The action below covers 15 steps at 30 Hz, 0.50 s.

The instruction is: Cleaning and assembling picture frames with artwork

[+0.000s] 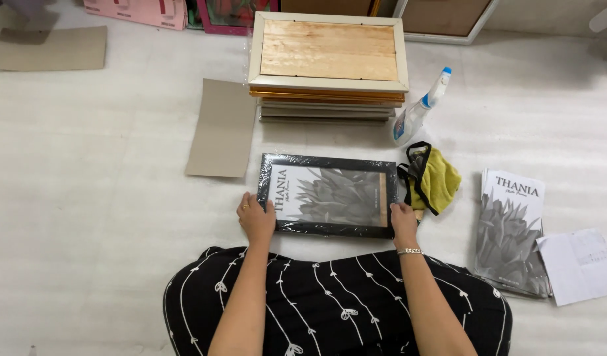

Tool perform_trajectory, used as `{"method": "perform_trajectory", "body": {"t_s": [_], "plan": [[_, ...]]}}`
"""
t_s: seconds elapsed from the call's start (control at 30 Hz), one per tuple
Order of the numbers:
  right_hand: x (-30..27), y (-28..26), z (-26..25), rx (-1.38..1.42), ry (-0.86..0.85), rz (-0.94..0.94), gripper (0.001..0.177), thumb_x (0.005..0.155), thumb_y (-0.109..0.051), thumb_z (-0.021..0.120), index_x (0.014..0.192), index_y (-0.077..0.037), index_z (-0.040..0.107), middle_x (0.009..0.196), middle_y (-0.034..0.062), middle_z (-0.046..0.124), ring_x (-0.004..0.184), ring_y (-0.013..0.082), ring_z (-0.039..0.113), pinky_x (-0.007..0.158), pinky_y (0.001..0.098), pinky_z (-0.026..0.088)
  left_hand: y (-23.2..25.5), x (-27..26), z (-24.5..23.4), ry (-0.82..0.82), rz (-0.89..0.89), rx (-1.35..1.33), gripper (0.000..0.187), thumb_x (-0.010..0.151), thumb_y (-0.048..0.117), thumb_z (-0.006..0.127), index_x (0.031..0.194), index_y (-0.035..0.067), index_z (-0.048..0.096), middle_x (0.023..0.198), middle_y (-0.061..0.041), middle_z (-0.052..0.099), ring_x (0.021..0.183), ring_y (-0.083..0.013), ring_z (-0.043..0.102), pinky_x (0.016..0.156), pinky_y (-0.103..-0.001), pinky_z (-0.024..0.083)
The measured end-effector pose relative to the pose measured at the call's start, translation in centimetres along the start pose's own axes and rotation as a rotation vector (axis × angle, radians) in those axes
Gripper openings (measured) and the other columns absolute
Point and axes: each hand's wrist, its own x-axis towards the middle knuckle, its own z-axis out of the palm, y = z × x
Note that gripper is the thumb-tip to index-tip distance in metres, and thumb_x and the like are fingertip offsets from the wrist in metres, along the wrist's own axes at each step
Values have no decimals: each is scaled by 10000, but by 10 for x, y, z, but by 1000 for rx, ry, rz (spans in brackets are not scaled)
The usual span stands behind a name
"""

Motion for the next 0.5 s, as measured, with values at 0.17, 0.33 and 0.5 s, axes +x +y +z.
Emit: {"method": "perform_trajectory", "body": {"t_s": [0.17,0.33,0.5], "plan": [[-60,-53,-8,150,-31,118,769,938,-527,641,1534,-80,453,1513,211,466,1415,370,426,1134,502,393,-31,18,19,155,109,-151,339,837,339,742,1072,106,670,1338,-52,586,1286,-280,536,1081,-410,400],[-98,-66,-17,200,-21,144,882,942,-576,577,1597,-44,321,1605,219,343,1489,371,325,1215,493,303,-25,25,-5,-84,-74,-314,438,892,459,709,1138,99,663,1420,-34,510,1294,-316,526,1079,-410,443],[-93,-45,-20,341,159,-8,608,963,-552,685,1286,-38,654,1330,202,613,1286,325,531,1061,451,435,-22,25,-13,-282,-214,-583,666,959,712,603,1267,126,528,1266,-112,638,1247,-308,616,986,-439,536]]}}
